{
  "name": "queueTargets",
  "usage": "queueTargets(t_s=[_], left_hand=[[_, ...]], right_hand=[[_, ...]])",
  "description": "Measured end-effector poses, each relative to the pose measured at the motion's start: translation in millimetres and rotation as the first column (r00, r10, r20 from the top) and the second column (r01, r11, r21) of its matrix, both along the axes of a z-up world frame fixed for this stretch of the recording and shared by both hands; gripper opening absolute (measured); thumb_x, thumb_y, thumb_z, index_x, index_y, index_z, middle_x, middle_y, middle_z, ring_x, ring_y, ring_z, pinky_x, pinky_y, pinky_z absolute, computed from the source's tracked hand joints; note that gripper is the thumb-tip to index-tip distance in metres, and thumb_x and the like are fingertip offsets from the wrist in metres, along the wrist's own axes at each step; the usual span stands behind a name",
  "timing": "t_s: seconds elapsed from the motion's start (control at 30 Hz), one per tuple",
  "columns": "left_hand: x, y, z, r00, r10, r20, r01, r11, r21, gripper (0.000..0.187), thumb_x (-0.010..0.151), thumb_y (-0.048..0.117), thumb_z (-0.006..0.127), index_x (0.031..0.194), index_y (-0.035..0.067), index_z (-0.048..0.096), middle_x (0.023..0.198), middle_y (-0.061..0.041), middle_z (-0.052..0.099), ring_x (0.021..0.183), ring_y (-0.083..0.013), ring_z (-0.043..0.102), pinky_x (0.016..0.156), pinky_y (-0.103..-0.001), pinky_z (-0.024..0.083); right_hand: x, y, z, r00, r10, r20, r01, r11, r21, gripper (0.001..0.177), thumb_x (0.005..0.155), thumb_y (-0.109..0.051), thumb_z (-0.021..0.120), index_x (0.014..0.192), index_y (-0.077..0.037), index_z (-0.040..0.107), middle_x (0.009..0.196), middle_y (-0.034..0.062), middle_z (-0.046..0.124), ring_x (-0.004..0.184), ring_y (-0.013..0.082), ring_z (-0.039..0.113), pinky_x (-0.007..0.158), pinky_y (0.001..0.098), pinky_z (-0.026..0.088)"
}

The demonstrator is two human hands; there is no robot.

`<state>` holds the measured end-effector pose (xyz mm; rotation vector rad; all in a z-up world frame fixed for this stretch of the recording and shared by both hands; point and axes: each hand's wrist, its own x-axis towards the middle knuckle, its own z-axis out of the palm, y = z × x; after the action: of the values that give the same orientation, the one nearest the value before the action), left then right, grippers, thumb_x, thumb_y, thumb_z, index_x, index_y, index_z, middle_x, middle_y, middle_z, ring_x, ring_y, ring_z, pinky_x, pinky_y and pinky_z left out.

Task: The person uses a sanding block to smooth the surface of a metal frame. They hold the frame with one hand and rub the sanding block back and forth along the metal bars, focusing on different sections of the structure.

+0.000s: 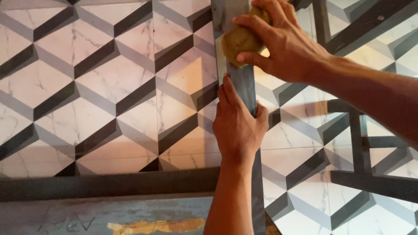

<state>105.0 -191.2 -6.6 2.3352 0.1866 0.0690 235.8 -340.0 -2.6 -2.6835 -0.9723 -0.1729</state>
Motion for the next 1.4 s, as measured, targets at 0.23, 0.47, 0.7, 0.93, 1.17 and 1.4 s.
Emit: queueTargets(t_s=[0.23,0.47,0.7,0.93,1.17,1.4], left_hand=[[2.7,-0.5,5.3,0.999,0.026,-0.031,-0.026,1.000,0.006,0.089,0.078,0.025,0.074,0.151,-0.002,0.032,0.137,-0.024,0.055,0.112,-0.0403,0.066,0.081,-0.050,0.060],[1.4,-3.1,9.9,0.993,0.047,-0.112,-0.050,0.999,-0.021,0.082,0.077,0.026,0.075,0.146,0.001,0.038,0.134,-0.019,0.059,0.104,-0.0398,0.069,0.073,-0.053,0.059],[3.8,-0.6,10.6,0.986,0.035,-0.165,-0.039,0.999,-0.021,0.085,0.077,0.026,0.077,0.146,0.001,0.036,0.141,-0.022,0.055,0.103,-0.0417,0.069,0.074,-0.052,0.060],[11.3,0.8,17.7,0.966,0.011,-0.257,-0.010,1.000,0.008,0.084,0.081,0.025,0.073,0.150,0.000,0.032,0.144,-0.026,0.051,0.107,-0.0423,0.069,0.075,-0.051,0.061],[12.4,2.1,14.7,0.963,-0.004,-0.268,0.011,1.000,0.025,0.085,0.080,0.025,0.071,0.149,-0.003,0.031,0.145,-0.029,0.048,0.110,-0.0430,0.067,0.079,-0.048,0.062],[11.8,1.7,17.5,0.961,-0.001,-0.276,0.009,1.000,0.027,0.084,0.081,0.027,0.071,0.149,-0.003,0.031,0.146,-0.028,0.049,0.112,-0.0420,0.067,0.077,-0.049,0.062]], right_hand=[[-11.1,8.7,-3.1,0.999,-0.033,-0.018,0.034,0.997,0.069,0.069,0.102,-0.045,0.078,0.159,-0.016,0.052,0.155,0.0249,0.036,0.146,0.0481,0.035,0.114,0.0584,0.048],[-57.9,29.8,16.6,0.967,-0.165,-0.194,0.185,0.979,0.085,0.070,0.090,-0.043,0.082,0.147,-0.015,0.055,0.151,0.0247,0.036,0.142,0.0507,0.033,0.107,0.0635,0.045],[-53.4,28.8,27.0,0.950,-0.174,-0.258,0.205,0.974,0.097,0.069,0.093,-0.045,0.075,0.150,-0.014,0.049,0.151,0.0265,0.034,0.139,0.0526,0.033,0.106,0.0669,0.042],[25.8,23.1,5.2,0.984,-0.112,-0.142,0.135,0.977,0.166,0.068,0.099,-0.045,0.074,0.155,-0.016,0.048,0.153,0.0270,0.034,0.141,0.0529,0.033,0.110,0.0643,0.042],[83.4,22.6,-14.2,0.987,-0.145,-0.074,0.156,0.974,0.167,0.066,0.108,-0.044,0.074,0.160,-0.015,0.047,0.155,0.0262,0.031,0.140,0.0506,0.032,0.116,0.0631,0.035],[65.5,32.5,-8.3,0.955,-0.255,-0.154,0.283,0.937,0.206,0.060,0.103,-0.040,0.075,0.155,-0.019,0.053,0.155,0.0222,0.033,0.138,0.0492,0.034,0.117,0.0615,0.036]])
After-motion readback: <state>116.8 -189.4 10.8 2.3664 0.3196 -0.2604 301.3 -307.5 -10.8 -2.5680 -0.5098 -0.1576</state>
